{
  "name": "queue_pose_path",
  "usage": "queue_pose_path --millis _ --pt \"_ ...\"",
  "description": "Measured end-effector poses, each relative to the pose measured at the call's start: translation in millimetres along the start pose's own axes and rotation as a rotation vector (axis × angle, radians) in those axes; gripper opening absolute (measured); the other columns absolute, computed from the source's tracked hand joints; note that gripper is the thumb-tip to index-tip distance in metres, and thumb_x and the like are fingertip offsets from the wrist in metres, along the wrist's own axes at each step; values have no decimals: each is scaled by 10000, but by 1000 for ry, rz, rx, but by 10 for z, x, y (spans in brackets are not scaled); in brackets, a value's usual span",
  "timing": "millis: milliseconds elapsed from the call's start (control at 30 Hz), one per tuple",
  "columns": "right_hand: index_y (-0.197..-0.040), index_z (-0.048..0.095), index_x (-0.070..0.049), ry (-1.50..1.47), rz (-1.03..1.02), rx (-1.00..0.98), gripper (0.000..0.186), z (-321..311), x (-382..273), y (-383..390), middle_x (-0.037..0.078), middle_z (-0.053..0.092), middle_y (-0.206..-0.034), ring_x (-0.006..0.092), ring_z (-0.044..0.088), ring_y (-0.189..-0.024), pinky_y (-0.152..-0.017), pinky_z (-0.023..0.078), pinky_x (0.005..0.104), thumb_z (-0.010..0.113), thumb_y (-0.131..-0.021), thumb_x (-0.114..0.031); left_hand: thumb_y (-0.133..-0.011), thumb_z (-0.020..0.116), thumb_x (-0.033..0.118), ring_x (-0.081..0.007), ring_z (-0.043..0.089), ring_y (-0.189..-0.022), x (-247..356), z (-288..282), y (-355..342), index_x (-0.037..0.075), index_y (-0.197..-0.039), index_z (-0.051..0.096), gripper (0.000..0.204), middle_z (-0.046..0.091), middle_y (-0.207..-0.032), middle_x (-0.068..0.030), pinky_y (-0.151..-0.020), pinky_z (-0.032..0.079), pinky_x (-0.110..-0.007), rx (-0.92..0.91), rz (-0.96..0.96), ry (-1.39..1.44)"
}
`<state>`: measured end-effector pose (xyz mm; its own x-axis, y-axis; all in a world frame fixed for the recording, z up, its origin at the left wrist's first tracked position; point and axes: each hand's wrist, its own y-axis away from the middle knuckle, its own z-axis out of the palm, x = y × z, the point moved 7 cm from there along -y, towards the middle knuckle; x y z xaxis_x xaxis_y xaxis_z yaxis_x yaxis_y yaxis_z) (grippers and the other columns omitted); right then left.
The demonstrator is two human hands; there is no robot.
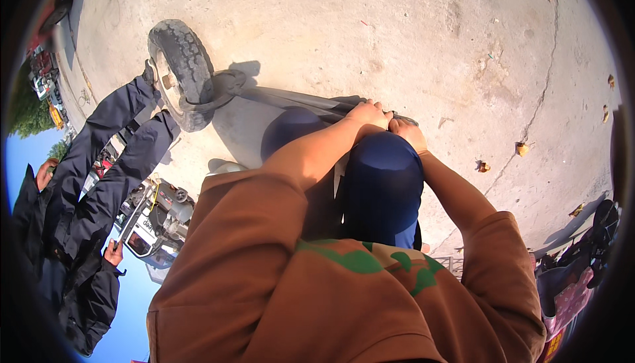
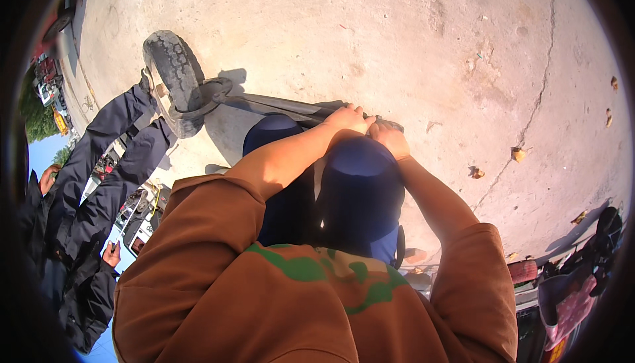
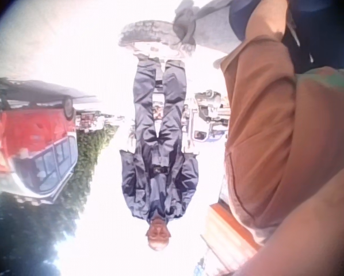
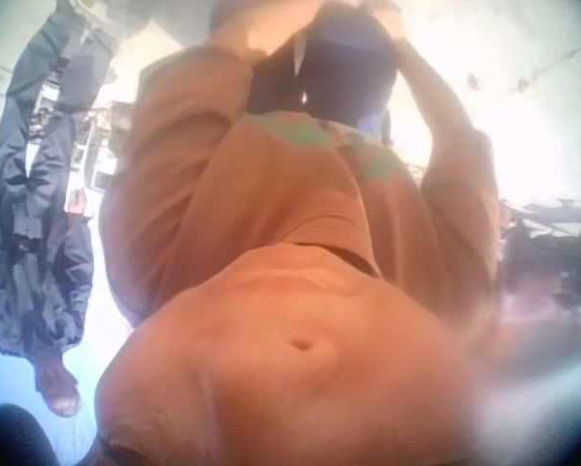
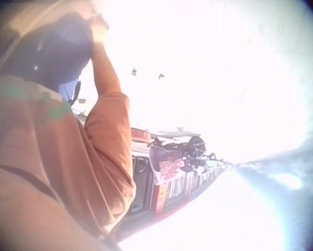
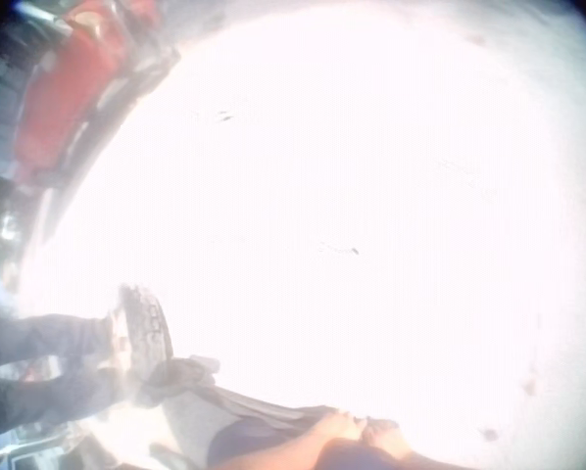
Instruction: The person kneels on the ground and uses a tire iron to pry the tire bead away from the rim while a coworker assists with a second tool. They repeatedly reposition the tools around the tire circumference to loosen the bead.
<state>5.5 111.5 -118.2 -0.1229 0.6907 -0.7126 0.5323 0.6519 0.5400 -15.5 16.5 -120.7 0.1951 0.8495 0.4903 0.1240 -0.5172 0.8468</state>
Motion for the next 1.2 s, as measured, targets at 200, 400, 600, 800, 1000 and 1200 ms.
queue_pose_path --millis 200,400,600,800,1000,1200 --pt "-975 535 -26 77 -58 45 206 -175 -102 -15 175 673 -887 338 674 -842 -719 547 436 539 -872 -204 -969 420 317 -413 595 -1161 30 -99 32 75 -1410 498 508 587 -1275 -281 -990 483 -449 -4 18 -20" --pt "-991 570 -1 187 -99 94 233 -206 -185 35 172 666 -865 339 667 -853 -734 550 422 550 -878 -203 -937 470 255 -302 661 -1100 107 -174 158 91 -1208 663 371 687 -1168 -170 -916 526 -439 221 67 -89" --pt "-987 583 -3 197 -86 164 283 -234 -322 176 211 688 -915 377 677 -861 -779 541 461 578 -875 -263 -782 641 292 -310 679 -1018 225 -187 365 65 -912 764 288 727 -990 -167 -852 540 -425 342 53 -155" --pt "-976 628 -35 266 -4 155 287 -317 -542 267 192 692 -877 371 670 -822 -740 527 475 659 -841 -286 -705 746 524 -276 612 -1086 388 -215 659 87 -926 759 489 704 -1057 -120 -891 516 -400 460 84 -374" --pt "-902 624 -39 350 11 165 205 -334 -672 296 209 683 -859 394 665 -819 -738 526 482 629 -795 -214 -776 742 462 -293 568 -1093 270 -204 1474 61 -1146 660 551 624 -1113 -121 -903 511 -407 733 8 -233" --pt "-892 616 -39 416 39 128 235 -344 -682 318 218 682 -863 406 666 -855 -756 522 494 642 -771 -239 -869 693 390 -301 692 -907 -911 499 3334 39 -1112 658 429 695 -1030 -117 -797 544 -407 1092 -449 375"
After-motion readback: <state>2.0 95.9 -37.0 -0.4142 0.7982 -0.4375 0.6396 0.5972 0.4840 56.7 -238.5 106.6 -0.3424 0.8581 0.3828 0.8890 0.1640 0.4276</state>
